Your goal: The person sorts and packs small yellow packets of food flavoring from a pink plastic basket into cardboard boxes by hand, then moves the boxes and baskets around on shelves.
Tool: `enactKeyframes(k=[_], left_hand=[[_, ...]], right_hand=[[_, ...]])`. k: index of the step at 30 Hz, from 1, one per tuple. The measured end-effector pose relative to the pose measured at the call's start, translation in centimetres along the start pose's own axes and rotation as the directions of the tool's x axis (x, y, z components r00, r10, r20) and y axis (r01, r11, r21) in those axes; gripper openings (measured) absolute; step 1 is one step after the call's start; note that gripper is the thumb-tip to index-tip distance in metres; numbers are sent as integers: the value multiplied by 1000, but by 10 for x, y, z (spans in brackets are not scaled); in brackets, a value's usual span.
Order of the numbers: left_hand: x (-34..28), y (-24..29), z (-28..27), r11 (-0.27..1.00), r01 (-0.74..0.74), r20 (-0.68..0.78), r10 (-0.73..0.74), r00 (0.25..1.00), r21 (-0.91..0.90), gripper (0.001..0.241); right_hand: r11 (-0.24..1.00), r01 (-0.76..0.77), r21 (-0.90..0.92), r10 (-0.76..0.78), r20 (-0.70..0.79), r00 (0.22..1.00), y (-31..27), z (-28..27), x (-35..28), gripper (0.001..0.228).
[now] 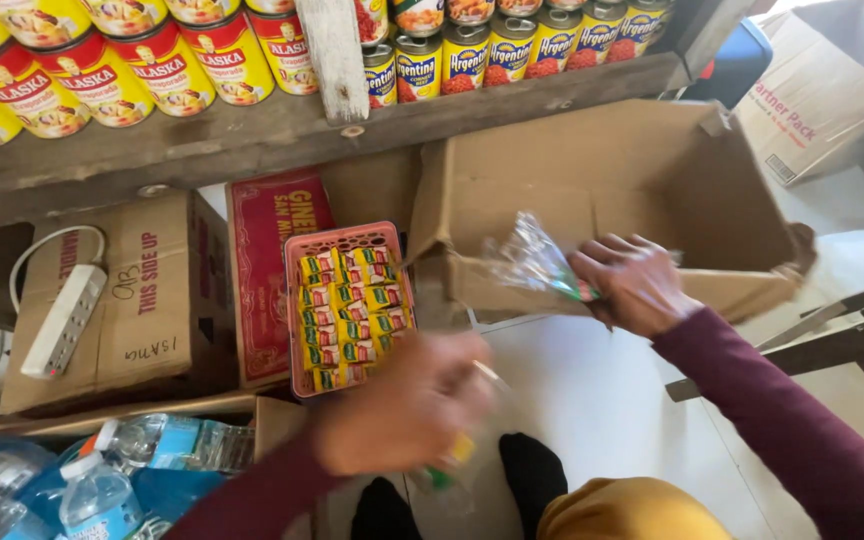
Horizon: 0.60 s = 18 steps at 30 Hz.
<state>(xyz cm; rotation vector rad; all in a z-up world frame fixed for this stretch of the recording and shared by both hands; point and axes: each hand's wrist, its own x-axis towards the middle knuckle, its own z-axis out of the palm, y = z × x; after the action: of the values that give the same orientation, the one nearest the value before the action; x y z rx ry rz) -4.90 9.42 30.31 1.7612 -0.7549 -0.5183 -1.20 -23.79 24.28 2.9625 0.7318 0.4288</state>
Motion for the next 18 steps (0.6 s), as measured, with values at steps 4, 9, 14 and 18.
enactKeyframes(k=[4,9,14,18], left_hand=[[26,-125,100,976,-188,114,175,978,108,26],[45,-232,155,982,-16,167,-15,986,186,27],[59,-285,173,953,137,163,-185,969,272,30],[58,-264,149,840,62,161,-175,971,539,31]], right_hand=[[1000,17,-10,-18,-34,999,-3,19,37,36],[988,94,120,-73,-168,983,21,42,61,34],[996,31,81,-19,-138,990,32,55,70,41],[995,37,90,-14,-253,967,33,76,62,44]])
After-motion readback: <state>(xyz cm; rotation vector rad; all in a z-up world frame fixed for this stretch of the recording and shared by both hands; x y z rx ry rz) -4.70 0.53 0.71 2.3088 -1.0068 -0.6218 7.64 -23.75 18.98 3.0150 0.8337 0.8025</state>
